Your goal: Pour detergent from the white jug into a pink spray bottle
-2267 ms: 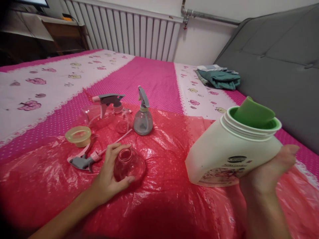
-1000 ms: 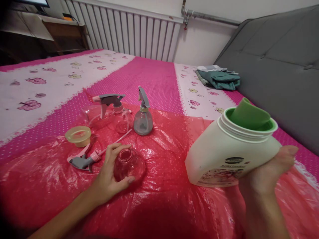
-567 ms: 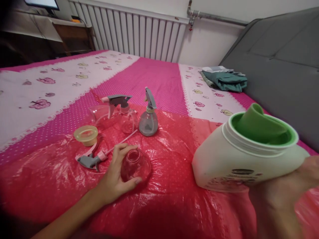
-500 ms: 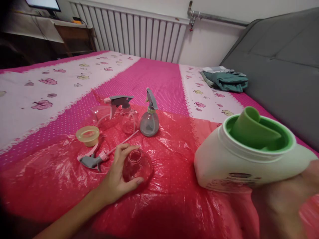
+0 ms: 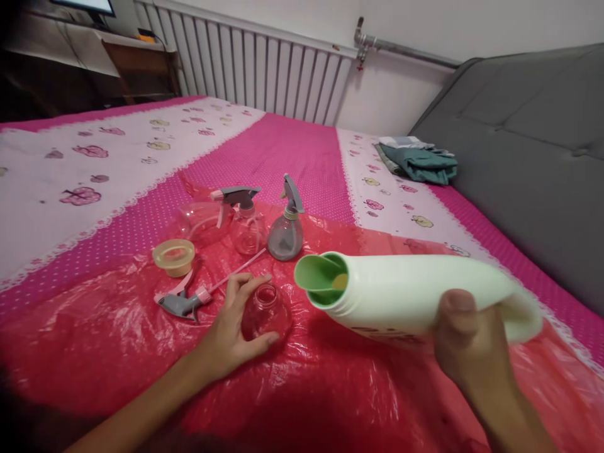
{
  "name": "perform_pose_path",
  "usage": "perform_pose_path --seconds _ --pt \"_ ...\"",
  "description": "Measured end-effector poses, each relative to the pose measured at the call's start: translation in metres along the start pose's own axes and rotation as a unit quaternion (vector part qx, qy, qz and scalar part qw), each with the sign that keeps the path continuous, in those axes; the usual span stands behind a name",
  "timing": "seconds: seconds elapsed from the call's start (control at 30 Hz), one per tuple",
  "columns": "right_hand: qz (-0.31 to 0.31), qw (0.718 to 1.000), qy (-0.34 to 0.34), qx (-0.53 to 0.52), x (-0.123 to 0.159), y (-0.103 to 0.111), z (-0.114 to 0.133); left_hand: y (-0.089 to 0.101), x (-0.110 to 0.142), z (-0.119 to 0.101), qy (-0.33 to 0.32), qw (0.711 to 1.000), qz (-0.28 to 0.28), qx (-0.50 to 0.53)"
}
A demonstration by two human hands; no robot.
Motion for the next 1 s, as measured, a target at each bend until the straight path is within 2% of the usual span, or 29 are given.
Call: perform_pose_path --seconds 0.07,0.2,0.5,0.63,0.7,0.83,1.0 --pt "-0.018 0.999 0.001 0.032 -0.002 0.002 0.021 -0.001 0.000 0.001 0.001 1.000 0.004 -0.002" --pt "-0.019 0.993 0.046 0.104 -0.010 0.001 0.056 -0.002 -0.001 0.001 -0.002 1.000 0.011 -0.003" --pt "-0.023 0.977 0.114 0.177 -0.020 -0.005 0.064 -0.004 0.001 0.002 -0.016 1.000 0.013 -0.012" --pt "-0.004 0.966 0.156 0.208 -0.021 -0.007 0.074 -0.004 0.000 0.003 -0.010 1.000 0.013 -0.011" --pt "-0.017 0.951 0.210 0.225 -0.020 -0.007 0.078 -0.004 -0.001 0.003 -0.007 1.000 0.012 -0.008" --pt "-0.066 0.901 0.337 0.265 -0.017 -0.008 0.081 -0.004 -0.001 0.003 -0.009 1.000 0.010 -0.005" --pt "-0.084 0.875 0.392 0.272 -0.015 -0.007 0.090 -0.004 0.000 0.003 -0.014 1.000 0.007 -0.007"
Point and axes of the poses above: each hand's wrist, its own x-axis away from the middle knuckle, its own y-axis out of the back of the hand, z = x × y, the point moved 3 cm from there along -x, towards the middle knuckle, and after that the axes turned 10 degrees about -y, right-handed, at the moved point
